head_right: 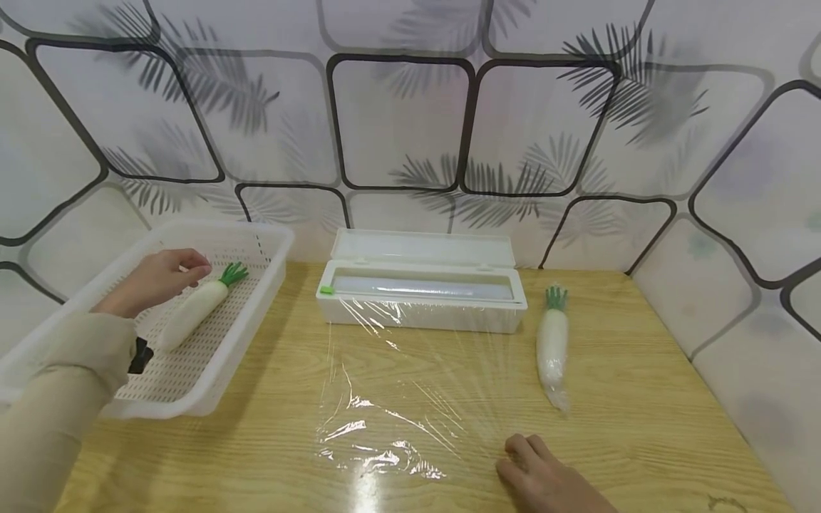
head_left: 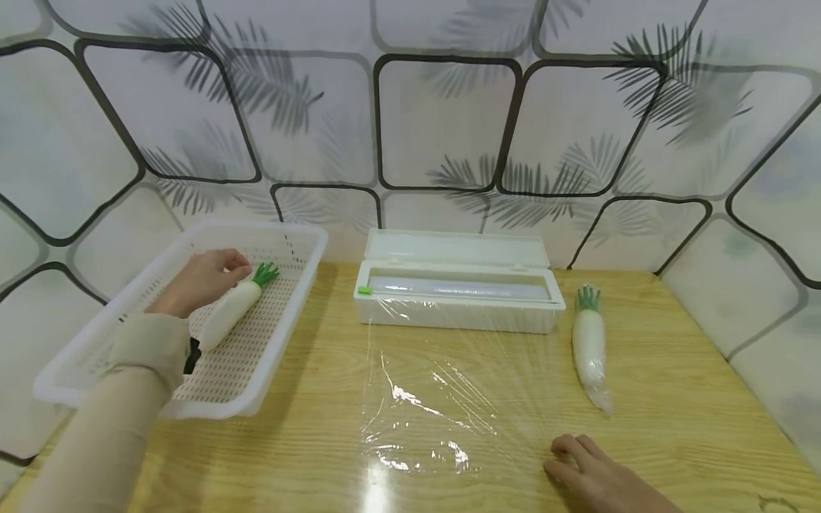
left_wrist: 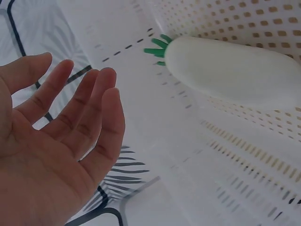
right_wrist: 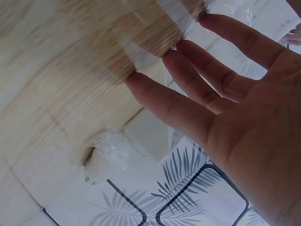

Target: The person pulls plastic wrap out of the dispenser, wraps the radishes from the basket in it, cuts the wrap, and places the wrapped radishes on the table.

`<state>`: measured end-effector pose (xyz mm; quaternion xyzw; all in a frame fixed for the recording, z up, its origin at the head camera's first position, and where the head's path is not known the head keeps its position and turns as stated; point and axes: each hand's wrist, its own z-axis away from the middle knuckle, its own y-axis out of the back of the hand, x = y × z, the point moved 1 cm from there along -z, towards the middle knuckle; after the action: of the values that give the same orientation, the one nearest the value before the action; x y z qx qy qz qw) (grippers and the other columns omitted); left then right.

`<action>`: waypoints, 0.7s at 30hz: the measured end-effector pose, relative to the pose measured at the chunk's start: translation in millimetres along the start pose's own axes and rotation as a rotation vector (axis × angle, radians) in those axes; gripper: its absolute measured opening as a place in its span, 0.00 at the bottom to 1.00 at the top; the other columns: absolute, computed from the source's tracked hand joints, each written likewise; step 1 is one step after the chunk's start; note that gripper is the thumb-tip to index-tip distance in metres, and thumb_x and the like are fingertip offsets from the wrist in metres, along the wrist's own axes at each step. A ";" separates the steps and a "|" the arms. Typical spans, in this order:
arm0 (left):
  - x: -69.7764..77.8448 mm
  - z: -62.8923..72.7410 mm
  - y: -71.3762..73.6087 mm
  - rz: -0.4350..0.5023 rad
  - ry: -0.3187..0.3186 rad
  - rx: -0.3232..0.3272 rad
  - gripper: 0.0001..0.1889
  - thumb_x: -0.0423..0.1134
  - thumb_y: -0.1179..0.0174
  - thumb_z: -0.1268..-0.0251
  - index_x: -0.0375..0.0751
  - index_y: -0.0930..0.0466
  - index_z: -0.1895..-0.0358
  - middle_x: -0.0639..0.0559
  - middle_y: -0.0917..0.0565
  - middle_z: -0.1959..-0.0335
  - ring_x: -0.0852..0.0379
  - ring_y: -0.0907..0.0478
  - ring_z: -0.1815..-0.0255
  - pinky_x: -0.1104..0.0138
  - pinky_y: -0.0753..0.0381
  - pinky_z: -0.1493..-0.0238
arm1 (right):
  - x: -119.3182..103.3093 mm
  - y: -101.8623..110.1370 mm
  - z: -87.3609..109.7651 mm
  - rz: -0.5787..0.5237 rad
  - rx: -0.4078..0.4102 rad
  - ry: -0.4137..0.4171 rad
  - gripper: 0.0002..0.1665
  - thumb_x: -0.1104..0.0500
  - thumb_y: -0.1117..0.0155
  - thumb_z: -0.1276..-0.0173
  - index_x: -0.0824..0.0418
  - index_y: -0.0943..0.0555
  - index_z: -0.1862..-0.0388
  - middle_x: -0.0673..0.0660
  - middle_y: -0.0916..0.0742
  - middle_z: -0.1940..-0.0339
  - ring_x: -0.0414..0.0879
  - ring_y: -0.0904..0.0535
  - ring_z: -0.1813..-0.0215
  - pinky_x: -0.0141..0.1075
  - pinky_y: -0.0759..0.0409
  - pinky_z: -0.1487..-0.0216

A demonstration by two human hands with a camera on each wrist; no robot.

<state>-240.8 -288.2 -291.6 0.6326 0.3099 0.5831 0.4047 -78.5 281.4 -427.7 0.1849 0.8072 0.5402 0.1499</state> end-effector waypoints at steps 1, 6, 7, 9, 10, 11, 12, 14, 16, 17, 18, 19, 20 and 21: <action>-1.6 -0.8 -0.7 -0.004 0.000 -0.003 0.18 0.39 0.53 0.19 0.22 0.26 0.46 0.22 0.23 0.47 0.30 0.23 0.50 0.40 0.24 0.52 | -0.2 -0.6 0.0 0.007 0.000 0.000 0.37 0.28 0.36 0.36 0.61 0.18 0.54 0.55 0.27 0.52 0.43 0.31 0.56 0.23 0.28 0.71; -8.5 -3.3 -3.6 -0.008 0.037 -0.038 0.19 0.39 0.52 0.20 0.22 0.26 0.46 0.19 0.24 0.46 0.27 0.24 0.49 0.39 0.23 0.53 | -1.2 -2.4 0.7 0.019 -0.007 -0.003 0.36 0.28 0.35 0.36 0.61 0.18 0.54 0.55 0.27 0.53 0.43 0.31 0.57 0.23 0.28 0.71; -9.7 -3.9 -4.2 -0.009 0.046 -0.042 0.19 0.39 0.52 0.20 0.21 0.27 0.45 0.19 0.24 0.46 0.26 0.24 0.49 0.39 0.23 0.53 | -1.4 -2.2 0.6 0.022 -0.007 -0.004 0.36 0.29 0.35 0.36 0.60 0.19 0.54 0.55 0.27 0.53 0.43 0.31 0.57 0.23 0.29 0.71; -12.7 -5.0 -5.4 -0.018 0.067 -0.052 0.20 0.40 0.52 0.21 0.20 0.28 0.45 0.18 0.25 0.45 0.25 0.25 0.48 0.39 0.23 0.53 | -1.7 -1.9 0.5 0.025 -0.006 -0.007 0.36 0.29 0.35 0.37 0.60 0.19 0.54 0.55 0.27 0.53 0.43 0.31 0.57 0.23 0.29 0.71; -14.6 -5.7 -5.9 -0.026 0.078 -0.060 0.21 0.40 0.51 0.21 0.19 0.29 0.44 0.18 0.25 0.45 0.24 0.25 0.47 0.39 0.23 0.53 | -1.8 -1.8 0.4 0.027 -0.004 -0.010 0.36 0.29 0.34 0.37 0.60 0.19 0.54 0.54 0.27 0.53 0.43 0.31 0.57 0.23 0.29 0.71; -16.6 -6.1 -6.6 -0.032 0.092 -0.070 0.22 0.40 0.51 0.21 0.18 0.30 0.43 0.17 0.26 0.44 0.24 0.25 0.47 0.39 0.23 0.53 | -1.9 -1.3 0.3 0.027 -0.003 -0.013 0.36 0.29 0.34 0.37 0.60 0.19 0.54 0.54 0.27 0.53 0.43 0.31 0.57 0.22 0.29 0.72; -18.9 -6.4 -7.4 -0.036 0.104 -0.081 0.22 0.40 0.51 0.21 0.17 0.31 0.43 0.17 0.27 0.44 0.24 0.26 0.47 0.39 0.23 0.53 | -2.2 -0.8 -0.1 0.023 -0.004 -0.016 0.36 0.29 0.34 0.37 0.60 0.19 0.54 0.54 0.27 0.53 0.43 0.31 0.57 0.23 0.29 0.72; -22.8 -6.5 -9.4 -0.039 0.124 -0.101 0.24 0.40 0.51 0.22 0.16 0.33 0.42 0.16 0.28 0.42 0.23 0.27 0.46 0.40 0.23 0.53 | -2.7 0.3 -0.7 0.012 -0.008 -0.027 0.36 0.29 0.33 0.38 0.60 0.19 0.54 0.54 0.27 0.53 0.43 0.31 0.57 0.22 0.30 0.73; -26.0 -6.1 -11.4 -0.032 0.142 -0.122 0.25 0.40 0.51 0.22 0.15 0.35 0.40 0.15 0.31 0.40 0.23 0.28 0.45 0.40 0.23 0.52 | -3.0 1.3 -1.6 0.012 -0.012 -0.036 0.36 0.29 0.32 0.38 0.59 0.19 0.54 0.54 0.27 0.54 0.43 0.31 0.57 0.21 0.31 0.74; -27.4 -6.0 -12.4 -0.027 0.150 -0.132 0.26 0.40 0.50 0.23 0.15 0.36 0.40 0.15 0.33 0.38 0.22 0.29 0.44 0.39 0.24 0.51 | -3.1 1.8 -2.1 0.009 -0.016 -0.038 0.36 0.29 0.32 0.39 0.59 0.19 0.54 0.54 0.27 0.54 0.43 0.31 0.57 0.21 0.32 0.75; -28.6 -6.2 -13.2 -0.023 0.154 -0.141 0.26 0.40 0.50 0.23 0.15 0.36 0.39 0.15 0.34 0.37 0.22 0.30 0.44 0.39 0.24 0.50 | -3.2 2.2 -2.7 0.006 -0.019 -0.041 0.36 0.29 0.32 0.39 0.59 0.19 0.54 0.54 0.27 0.54 0.43 0.32 0.57 0.20 0.32 0.75; -29.5 -6.5 -13.8 -0.021 0.162 -0.153 0.27 0.40 0.50 0.24 0.15 0.37 0.39 0.15 0.36 0.37 0.21 0.31 0.43 0.38 0.25 0.50 | -3.2 2.6 -3.1 0.006 -0.020 -0.042 0.36 0.29 0.32 0.39 0.59 0.19 0.54 0.54 0.27 0.54 0.42 0.32 0.57 0.20 0.33 0.75; -30.3 -7.0 -14.1 -0.020 0.172 -0.166 0.28 0.40 0.49 0.24 0.15 0.38 0.38 0.15 0.37 0.36 0.21 0.31 0.43 0.38 0.25 0.50 | -3.1 2.8 -3.5 0.009 -0.019 -0.040 0.36 0.28 0.32 0.39 0.58 0.19 0.54 0.53 0.26 0.54 0.42 0.32 0.57 0.20 0.33 0.75; -31.6 -7.8 -14.3 -0.023 0.182 -0.181 0.28 0.40 0.49 0.25 0.14 0.39 0.37 0.15 0.37 0.36 0.20 0.32 0.42 0.38 0.25 0.49 | -3.2 2.8 -4.0 0.010 -0.015 -0.038 0.35 0.28 0.32 0.39 0.58 0.20 0.54 0.53 0.26 0.54 0.42 0.32 0.57 0.19 0.33 0.75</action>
<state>-251.4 -307.5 -319.4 0.5345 0.2987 0.6590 0.4368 -77.1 277.7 -423.5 0.1982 0.7992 0.5432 0.1640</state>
